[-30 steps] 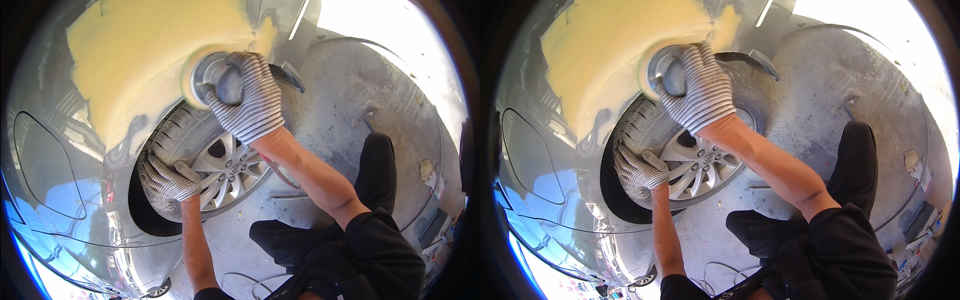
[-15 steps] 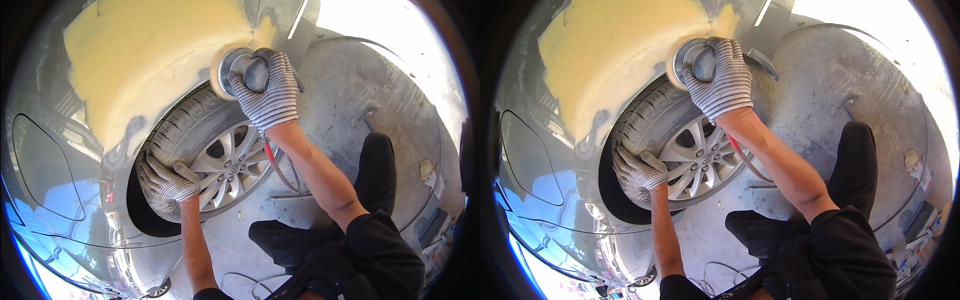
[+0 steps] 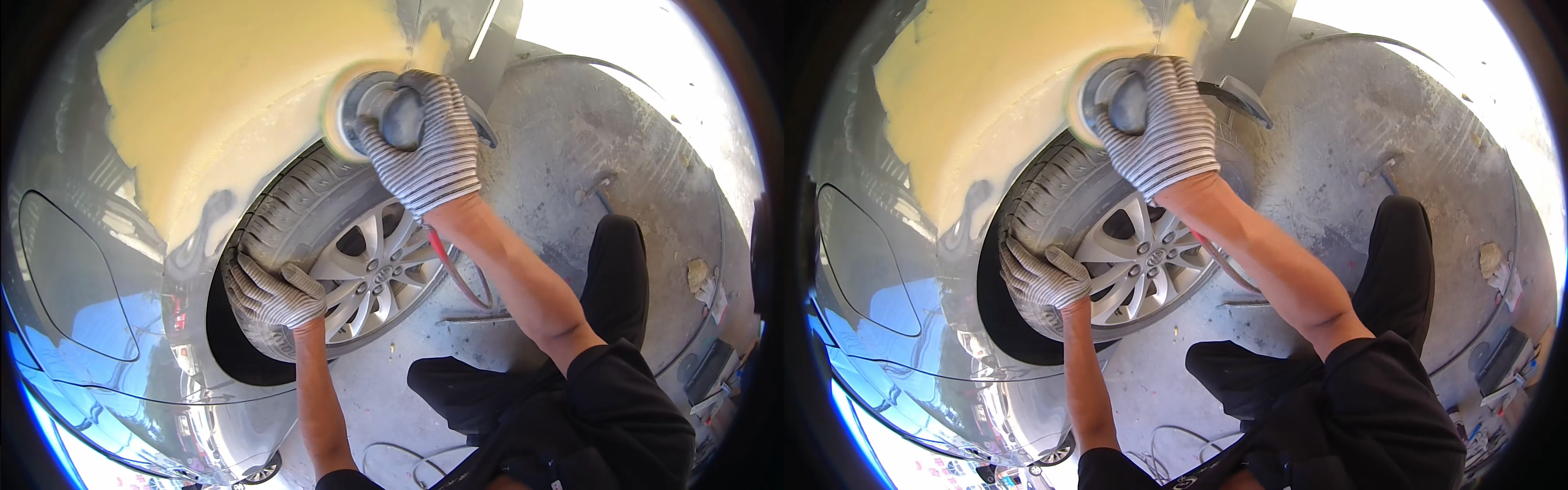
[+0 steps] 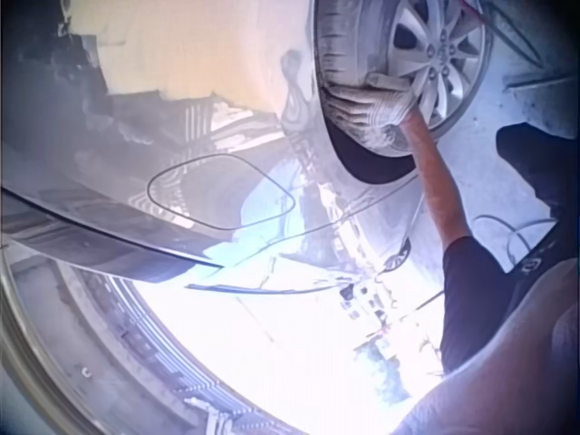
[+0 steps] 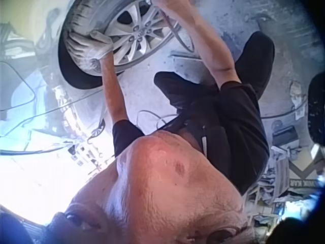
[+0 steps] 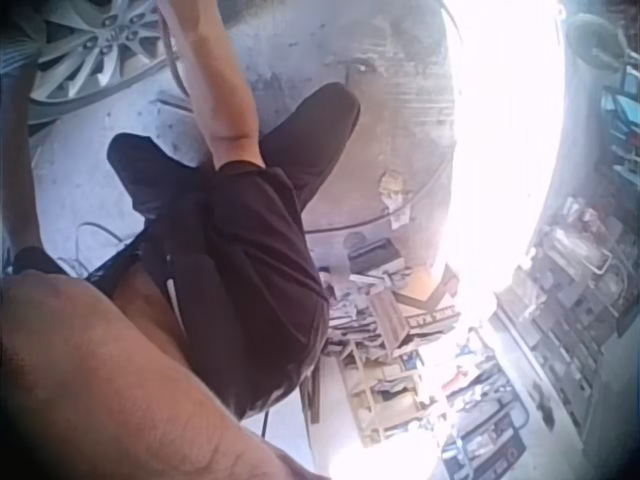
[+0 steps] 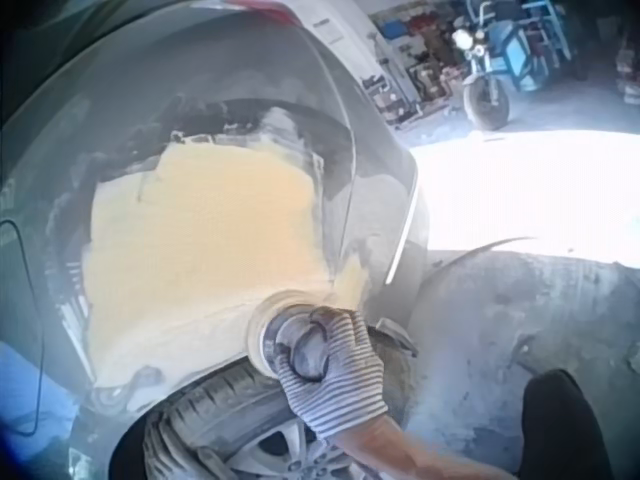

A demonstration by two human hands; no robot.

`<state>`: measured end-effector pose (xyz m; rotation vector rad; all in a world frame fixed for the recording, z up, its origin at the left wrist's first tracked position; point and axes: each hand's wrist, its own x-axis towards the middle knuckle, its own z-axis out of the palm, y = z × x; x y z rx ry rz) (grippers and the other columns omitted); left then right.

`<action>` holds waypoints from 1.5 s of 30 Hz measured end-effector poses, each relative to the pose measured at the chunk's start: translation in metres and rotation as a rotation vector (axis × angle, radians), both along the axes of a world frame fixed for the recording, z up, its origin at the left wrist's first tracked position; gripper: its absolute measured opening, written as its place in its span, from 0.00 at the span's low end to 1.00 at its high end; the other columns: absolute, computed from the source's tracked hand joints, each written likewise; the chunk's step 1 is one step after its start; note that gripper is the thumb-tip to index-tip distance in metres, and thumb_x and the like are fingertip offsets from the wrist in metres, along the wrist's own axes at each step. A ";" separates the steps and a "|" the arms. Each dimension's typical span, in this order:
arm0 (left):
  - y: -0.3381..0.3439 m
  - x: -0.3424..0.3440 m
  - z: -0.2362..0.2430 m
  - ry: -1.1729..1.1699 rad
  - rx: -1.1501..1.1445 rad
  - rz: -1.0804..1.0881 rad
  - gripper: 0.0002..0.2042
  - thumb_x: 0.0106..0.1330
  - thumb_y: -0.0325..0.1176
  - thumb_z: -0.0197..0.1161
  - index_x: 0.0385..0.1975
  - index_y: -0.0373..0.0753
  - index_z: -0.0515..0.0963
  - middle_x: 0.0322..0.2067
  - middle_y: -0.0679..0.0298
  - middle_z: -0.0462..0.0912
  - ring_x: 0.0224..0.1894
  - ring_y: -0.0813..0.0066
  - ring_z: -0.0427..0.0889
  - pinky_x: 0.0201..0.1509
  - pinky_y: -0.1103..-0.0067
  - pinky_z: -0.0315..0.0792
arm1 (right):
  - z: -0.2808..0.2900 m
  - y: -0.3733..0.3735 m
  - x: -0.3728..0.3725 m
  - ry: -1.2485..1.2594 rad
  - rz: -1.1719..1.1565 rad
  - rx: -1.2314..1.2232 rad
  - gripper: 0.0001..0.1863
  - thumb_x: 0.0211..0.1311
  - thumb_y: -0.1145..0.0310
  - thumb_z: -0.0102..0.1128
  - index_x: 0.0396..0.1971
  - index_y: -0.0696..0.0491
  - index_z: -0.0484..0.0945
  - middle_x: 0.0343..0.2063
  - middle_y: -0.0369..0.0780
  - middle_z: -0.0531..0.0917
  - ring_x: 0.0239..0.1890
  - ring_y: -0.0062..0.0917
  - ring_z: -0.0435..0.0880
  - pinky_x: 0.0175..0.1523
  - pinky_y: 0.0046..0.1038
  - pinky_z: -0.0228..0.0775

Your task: The person uses a pneumatic orbital sander to smooth a yellow filler patch on the rear quarter panel of a silver car. They hold the sander with both gloved hands and move it in circular motions over the wheel arch area.

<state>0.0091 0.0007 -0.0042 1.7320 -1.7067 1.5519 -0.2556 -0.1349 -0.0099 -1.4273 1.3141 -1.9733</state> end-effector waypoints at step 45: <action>0.000 -0.001 0.002 0.008 0.018 -0.016 0.33 0.77 0.47 0.47 0.71 0.23 0.67 0.64 0.31 0.73 0.65 0.30 0.75 0.70 0.39 0.67 | 0.003 -0.001 -0.003 0.012 -0.040 -0.007 0.31 0.53 0.62 0.85 0.52 0.58 0.78 0.45 0.49 0.85 0.47 0.41 0.90 0.54 0.38 0.87</action>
